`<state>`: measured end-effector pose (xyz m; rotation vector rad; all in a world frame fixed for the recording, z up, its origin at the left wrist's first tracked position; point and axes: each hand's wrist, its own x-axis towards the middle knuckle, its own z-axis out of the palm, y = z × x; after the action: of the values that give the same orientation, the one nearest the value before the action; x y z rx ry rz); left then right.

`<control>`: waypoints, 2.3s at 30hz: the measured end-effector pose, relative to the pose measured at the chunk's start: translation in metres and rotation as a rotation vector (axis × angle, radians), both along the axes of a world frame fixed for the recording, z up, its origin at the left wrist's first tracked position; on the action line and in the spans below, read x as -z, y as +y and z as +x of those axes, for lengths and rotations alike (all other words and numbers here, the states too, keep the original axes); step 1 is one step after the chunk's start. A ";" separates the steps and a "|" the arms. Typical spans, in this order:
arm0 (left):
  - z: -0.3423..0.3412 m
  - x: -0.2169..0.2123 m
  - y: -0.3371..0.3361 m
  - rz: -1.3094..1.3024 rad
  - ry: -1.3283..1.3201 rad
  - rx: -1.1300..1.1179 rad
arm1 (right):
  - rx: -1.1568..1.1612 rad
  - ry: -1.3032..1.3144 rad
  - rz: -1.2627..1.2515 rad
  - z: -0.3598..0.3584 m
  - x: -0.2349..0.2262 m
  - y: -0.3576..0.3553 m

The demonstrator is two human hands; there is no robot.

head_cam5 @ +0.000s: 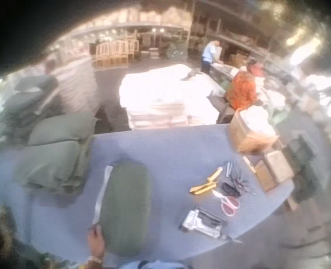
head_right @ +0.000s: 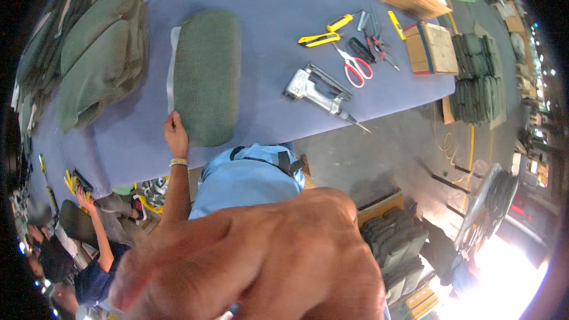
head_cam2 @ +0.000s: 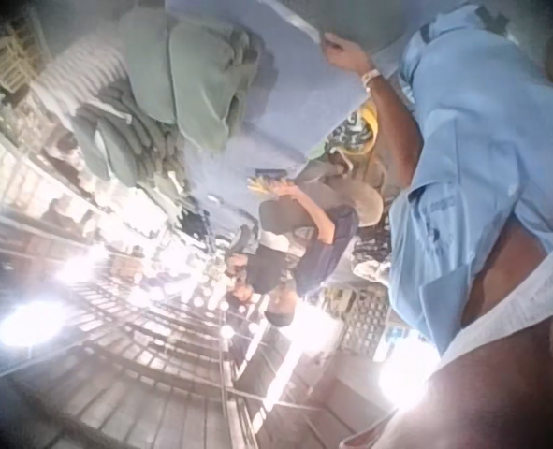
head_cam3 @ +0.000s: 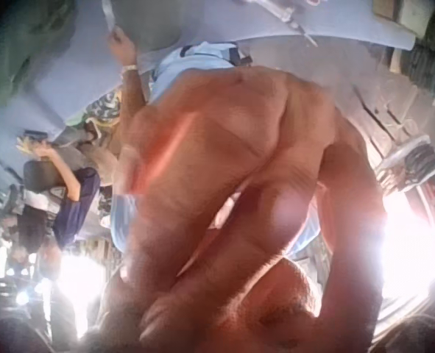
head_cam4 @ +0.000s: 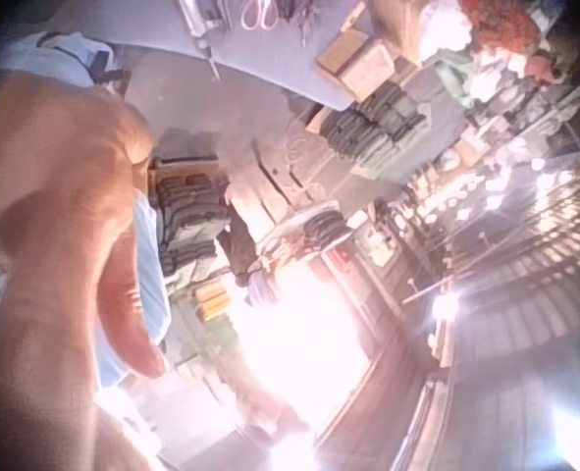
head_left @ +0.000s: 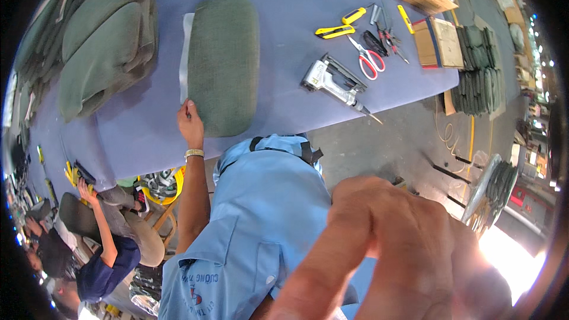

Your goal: The person assembles green fabric cushions by stapling the fabric to a foam insert, trimming excess material with a utility knife, and folding the edges. They repeat this process on multiple cushions and stack the finished items on the table.

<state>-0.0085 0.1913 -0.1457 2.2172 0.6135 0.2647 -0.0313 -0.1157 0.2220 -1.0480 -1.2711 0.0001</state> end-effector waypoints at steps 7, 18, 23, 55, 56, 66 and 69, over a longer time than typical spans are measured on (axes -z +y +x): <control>0.007 -0.013 0.009 -0.353 0.087 -0.018 | 0.070 0.128 0.067 0.033 0.033 -0.016; -0.004 -0.091 -0.033 -0.940 -0.103 -0.012 | 0.610 1.503 -0.475 0.066 0.375 -0.004; 0.007 -0.119 -0.059 -1.032 -0.157 0.056 | 0.516 1.653 -0.350 0.109 0.344 -0.009; -0.021 -0.204 -0.005 -0.336 -0.179 0.494 | 0.863 1.103 -0.551 0.052 0.277 -0.059; -0.023 -0.204 -0.003 -0.339 -0.151 0.473 | 0.929 1.085 -0.607 0.054 0.279 -0.072; -0.027 -0.174 0.031 -0.279 -0.061 0.405 | 1.414 0.411 -1.420 0.030 0.328 -0.131; -0.031 -0.174 0.043 -0.235 0.080 0.399 | 1.455 0.388 -1.425 0.028 0.322 -0.126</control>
<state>-0.0394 0.2344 0.0287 2.0724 0.2197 -0.0978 -0.0034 -0.2421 -0.1005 -2.8024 0.2947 -0.0007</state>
